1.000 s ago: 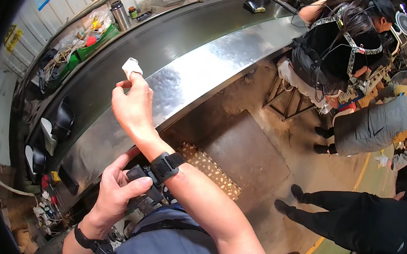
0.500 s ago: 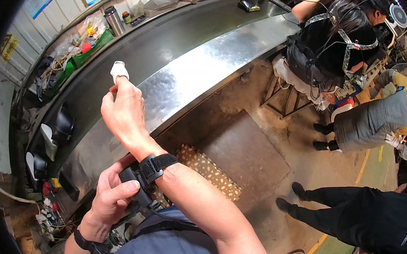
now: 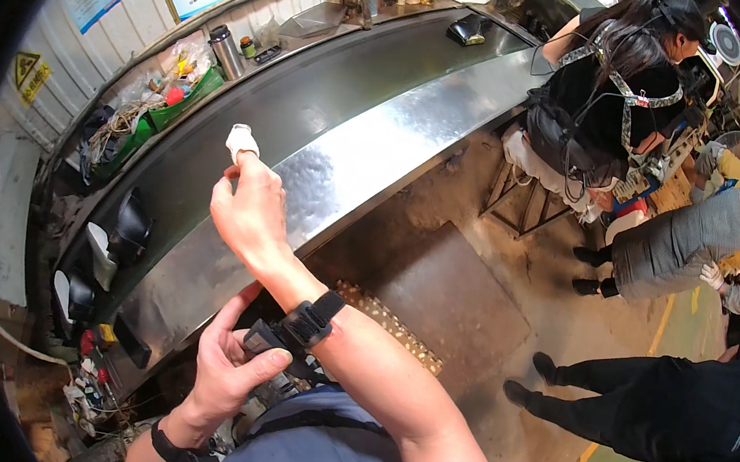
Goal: The worker is using a lasting machine to shape and attach shoe uppers to lasts in a factory environment.
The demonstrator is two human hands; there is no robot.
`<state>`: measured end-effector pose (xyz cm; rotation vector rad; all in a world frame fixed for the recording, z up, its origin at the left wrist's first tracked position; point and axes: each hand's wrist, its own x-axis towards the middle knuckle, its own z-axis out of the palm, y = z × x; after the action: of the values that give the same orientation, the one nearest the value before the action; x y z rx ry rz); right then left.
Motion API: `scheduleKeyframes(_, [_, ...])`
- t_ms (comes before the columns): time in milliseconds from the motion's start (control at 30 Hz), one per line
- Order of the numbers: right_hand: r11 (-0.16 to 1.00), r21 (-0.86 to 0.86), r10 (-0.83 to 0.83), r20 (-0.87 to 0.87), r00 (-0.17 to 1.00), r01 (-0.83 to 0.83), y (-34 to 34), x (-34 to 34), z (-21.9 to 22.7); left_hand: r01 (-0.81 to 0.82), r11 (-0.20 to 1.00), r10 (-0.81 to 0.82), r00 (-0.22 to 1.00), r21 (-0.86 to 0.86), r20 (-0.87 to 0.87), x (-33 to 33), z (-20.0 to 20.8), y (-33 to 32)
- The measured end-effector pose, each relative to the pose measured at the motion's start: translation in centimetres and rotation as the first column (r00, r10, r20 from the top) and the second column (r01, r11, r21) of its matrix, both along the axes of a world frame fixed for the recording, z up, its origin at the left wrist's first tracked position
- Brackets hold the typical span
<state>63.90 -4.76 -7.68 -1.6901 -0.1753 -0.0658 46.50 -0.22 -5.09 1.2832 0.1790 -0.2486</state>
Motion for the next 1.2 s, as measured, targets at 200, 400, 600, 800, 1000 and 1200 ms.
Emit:
scheduleKeyframes(200, [0.995, -0.039, 0.096, 0.098, 0.991, -0.092, 2.0, 0.6, -2.2, 0.071, 0.997, -0.072, 0.997, 0.036, 0.023, -1.2, 0.4, 0.7])
scheduleKeyframes(400, [0.937, 0.156, 0.346, -0.276, 0.897, -0.314, 1.6, -1.3, -7.6, 0.044, 0.869, -0.038, 0.999, 0.493, -0.022, 2.4, -5.8, 10.8])
scheduleKeyframes(600, [0.936, 0.202, 0.351, -0.516, 0.781, -0.287, 1.8, -5.0, -11.9, -0.482, 0.167, 0.338, 0.848, 0.86, 0.409, 7.5, -14.1, 33.7])
scheduleKeyframes(800, [0.838, 0.463, 0.543, -0.658, 0.522, -0.287, 8.2, -4.9, -18.6, -0.179, 0.055, 0.354, 0.923, 0.982, 0.148, 10.3, -20.3, 52.0])
scheduleKeyframes(1000, [0.823, 0.568, 0.515, -0.757, 0.402, 0.016, 11.2, -2.3, -20.9, 0.019, 0.464, -0.194, 0.978, 0.886, 0.08, 17.1, -9.9, 39.0])
scheduleKeyframes(1200, [0.74, 0.617, 0.418, -0.733, 0.537, 0.267, 11.9, -5.0, -15.5, -0.503, -0.088, 0.003, 0.863, 0.86, 0.505, 14.4, -19.7, 51.9])
